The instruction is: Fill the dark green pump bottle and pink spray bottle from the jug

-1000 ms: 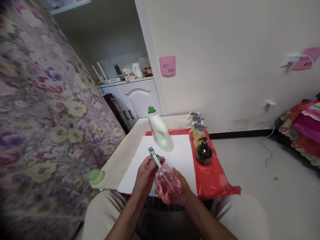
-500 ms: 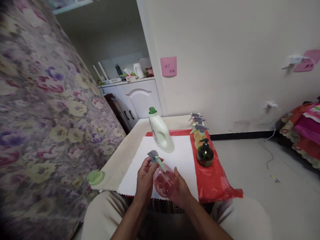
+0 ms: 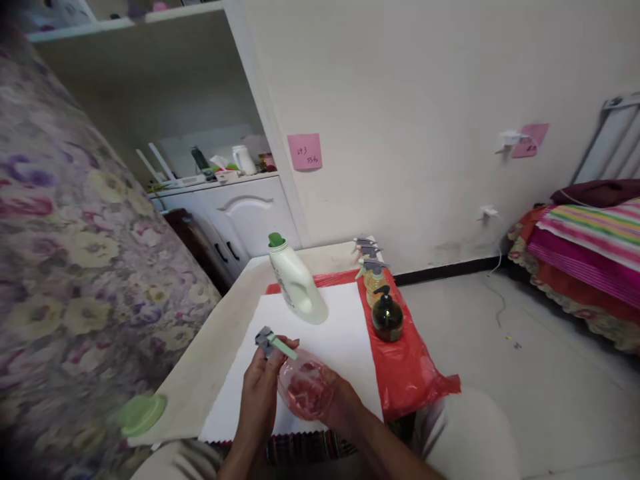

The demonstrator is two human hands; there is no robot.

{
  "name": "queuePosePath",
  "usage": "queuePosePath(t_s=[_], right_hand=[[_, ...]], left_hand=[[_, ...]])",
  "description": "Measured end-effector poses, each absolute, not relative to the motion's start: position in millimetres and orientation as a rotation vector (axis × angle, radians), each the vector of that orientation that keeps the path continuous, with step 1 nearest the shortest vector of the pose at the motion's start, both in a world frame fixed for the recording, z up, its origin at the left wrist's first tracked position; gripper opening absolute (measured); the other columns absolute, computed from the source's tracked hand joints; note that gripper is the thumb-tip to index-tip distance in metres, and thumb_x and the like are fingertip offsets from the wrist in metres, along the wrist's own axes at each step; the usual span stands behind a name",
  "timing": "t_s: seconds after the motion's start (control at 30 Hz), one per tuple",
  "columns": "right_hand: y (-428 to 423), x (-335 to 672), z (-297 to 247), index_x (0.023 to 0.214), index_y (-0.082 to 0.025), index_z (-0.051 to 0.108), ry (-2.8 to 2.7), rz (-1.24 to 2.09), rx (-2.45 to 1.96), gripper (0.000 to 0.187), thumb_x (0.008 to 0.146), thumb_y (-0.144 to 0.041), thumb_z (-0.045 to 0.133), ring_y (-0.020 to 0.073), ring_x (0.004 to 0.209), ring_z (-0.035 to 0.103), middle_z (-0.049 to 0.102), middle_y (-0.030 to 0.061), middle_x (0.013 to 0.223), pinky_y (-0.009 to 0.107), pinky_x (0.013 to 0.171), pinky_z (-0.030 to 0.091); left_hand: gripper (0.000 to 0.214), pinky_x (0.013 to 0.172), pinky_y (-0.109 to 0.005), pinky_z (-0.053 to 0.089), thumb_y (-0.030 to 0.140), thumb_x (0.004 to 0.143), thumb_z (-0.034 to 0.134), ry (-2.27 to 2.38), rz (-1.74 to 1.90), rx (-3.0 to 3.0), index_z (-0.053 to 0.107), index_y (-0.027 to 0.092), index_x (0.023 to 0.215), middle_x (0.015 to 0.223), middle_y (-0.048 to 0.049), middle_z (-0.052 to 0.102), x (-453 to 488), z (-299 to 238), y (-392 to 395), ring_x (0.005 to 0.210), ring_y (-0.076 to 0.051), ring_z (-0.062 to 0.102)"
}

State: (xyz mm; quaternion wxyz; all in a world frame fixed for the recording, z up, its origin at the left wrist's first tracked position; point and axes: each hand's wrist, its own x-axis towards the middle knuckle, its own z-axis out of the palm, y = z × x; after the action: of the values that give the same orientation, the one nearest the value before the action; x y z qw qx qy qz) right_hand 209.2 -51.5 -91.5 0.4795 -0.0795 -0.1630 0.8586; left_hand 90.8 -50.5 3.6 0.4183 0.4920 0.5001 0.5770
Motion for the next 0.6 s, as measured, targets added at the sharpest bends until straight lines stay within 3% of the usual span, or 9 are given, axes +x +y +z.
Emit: queuePosePath(t_s=[0.3, 0.6], right_hand=[[-45, 211, -111, 0.104, -0.019, 0.064, -0.318, 2.158, -0.239, 0.046, 0.076, -0.056, 0.062, 0.0242, 0.088, 0.067, 0.072, 0.0086, 0.102, 0.043, 0.078, 0.049], [-54, 215, -88, 0.104, -0.018, 0.065, -0.310, 2.201, -0.199, 0.040, 0.077, -0.047, 0.064, 0.0225, 0.082, 0.068, 0.073, 0.0064, 0.098, 0.039, 0.075, 0.050]], left_hand=[[0.036, 0.088, -0.033, 0.046, 0.047, 0.085, 0.057, 1.225, 1.347, 1.312, 0.062, 0.017, 0.106, 0.103, -0.0059, 0.070, 90, -5, -44, 0.102, -0.024, 0.063], [0.039, 0.089, -0.036, 0.047, 0.049, 0.083, 0.058, 1.205, 1.284, 1.245, 0.062, 0.017, 0.107, 0.103, -0.0067, 0.071, 85, -6, -46, 0.105, -0.027, 0.063]])
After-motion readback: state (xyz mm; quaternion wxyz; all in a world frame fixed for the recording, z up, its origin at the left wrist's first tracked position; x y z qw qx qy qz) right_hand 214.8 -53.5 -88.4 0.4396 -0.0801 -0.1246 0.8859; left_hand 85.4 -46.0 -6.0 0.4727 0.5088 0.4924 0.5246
